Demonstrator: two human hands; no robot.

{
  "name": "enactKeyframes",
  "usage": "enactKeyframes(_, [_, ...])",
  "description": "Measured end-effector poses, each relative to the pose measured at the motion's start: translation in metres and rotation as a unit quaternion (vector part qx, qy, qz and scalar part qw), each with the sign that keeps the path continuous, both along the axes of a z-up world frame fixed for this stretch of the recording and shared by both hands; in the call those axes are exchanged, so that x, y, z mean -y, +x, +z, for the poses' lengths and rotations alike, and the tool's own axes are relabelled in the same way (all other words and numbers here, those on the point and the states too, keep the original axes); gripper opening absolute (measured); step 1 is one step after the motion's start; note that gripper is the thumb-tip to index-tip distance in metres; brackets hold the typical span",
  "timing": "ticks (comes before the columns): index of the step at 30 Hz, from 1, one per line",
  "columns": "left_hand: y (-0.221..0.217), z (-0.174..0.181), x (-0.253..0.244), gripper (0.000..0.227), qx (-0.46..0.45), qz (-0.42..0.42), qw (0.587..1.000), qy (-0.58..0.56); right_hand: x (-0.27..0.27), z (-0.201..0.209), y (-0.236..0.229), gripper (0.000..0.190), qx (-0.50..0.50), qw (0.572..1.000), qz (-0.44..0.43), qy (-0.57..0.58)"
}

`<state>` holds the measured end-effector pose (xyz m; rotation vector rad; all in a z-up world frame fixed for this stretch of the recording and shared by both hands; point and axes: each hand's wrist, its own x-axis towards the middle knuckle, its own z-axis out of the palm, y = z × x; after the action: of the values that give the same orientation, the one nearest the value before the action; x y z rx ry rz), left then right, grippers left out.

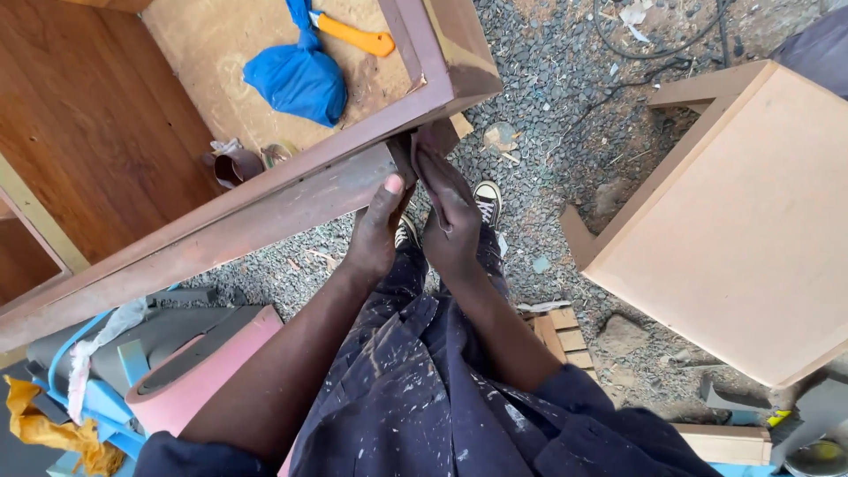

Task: Sanding the edges and surfaces of a wooden cabinet frame using sandpaper to smooth it.

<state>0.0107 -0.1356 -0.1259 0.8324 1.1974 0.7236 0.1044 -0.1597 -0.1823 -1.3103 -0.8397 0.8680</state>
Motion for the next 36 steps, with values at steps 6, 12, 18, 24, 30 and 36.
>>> enactKeyframes(6, [-0.005,-0.002,-0.003,0.065,-0.028,-0.015,0.999,-0.011,-0.018,-0.141,0.02,0.052,0.034,0.985,0.052,-0.158])
enactKeyframes(12, [0.0,-0.003,-0.004,0.065,-0.007,0.032,0.999,-0.022,-0.009,0.025,0.0,0.037,0.021,0.999,-0.019,0.021])
enactKeyframes(18, [-0.005,-0.007,0.001,0.068,-0.021,0.042,0.998,-0.036,-0.025,-0.13,-0.002,0.042,0.085,0.994,-0.068,-0.028])
enactKeyframes(24, [0.002,0.001,-0.003,0.079,0.018,0.066,0.996,-0.051,-0.021,-0.098,0.004,0.059,0.006,0.985,-0.006,-0.17])
enactKeyframes(30, [-0.002,0.006,-0.004,0.092,0.059,0.055,0.994,-0.074,-0.015,0.017,-0.011,0.036,0.016,0.997,-0.05,0.052])
enactKeyframes(36, [0.002,0.028,-0.003,0.105,0.053,0.014,0.997,-0.05,-0.011,-0.113,0.001,0.044,0.14,0.987,-0.031,-0.075])
